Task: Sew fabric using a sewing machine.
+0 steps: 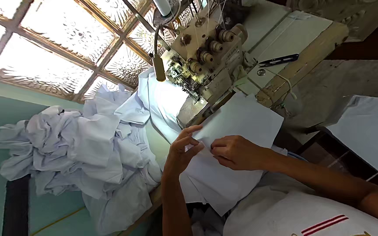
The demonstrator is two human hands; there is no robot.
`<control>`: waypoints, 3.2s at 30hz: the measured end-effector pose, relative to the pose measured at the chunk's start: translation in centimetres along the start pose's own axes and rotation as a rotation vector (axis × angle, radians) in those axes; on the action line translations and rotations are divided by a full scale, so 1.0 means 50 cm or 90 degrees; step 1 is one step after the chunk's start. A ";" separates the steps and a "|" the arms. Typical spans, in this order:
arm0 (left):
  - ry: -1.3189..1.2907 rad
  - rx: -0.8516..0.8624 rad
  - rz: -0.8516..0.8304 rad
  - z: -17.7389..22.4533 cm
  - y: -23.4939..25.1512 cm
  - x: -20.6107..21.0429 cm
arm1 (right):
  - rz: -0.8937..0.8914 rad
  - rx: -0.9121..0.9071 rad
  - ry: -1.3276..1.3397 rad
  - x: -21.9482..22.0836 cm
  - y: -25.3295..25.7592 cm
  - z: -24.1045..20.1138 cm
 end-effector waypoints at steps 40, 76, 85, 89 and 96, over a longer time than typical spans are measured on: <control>0.396 -0.012 0.383 -0.009 0.143 -0.073 | 0.297 0.296 0.108 -0.104 -0.002 0.091; 0.657 -0.053 0.140 -0.139 0.244 -0.125 | 0.236 0.229 -0.215 -0.054 0.144 0.107; 0.684 -0.183 0.174 -0.216 0.282 -0.232 | 0.312 0.156 -0.410 -0.058 0.145 0.095; 0.737 -0.183 0.172 -0.222 0.283 -0.261 | 0.309 0.194 -0.360 -0.093 0.093 0.118; 0.763 -0.148 0.259 -0.125 0.108 -0.247 | 0.156 0.531 -0.317 -0.185 0.023 0.241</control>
Point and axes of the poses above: each hand's wrist, its own y-axis towards the middle knuckle, its own x-axis out of the palm, z = x × y, the point moved 7 cm from there along y, towards the middle knuckle, and after that the axes turned 14 degrees about x, right-handed, at the moved point
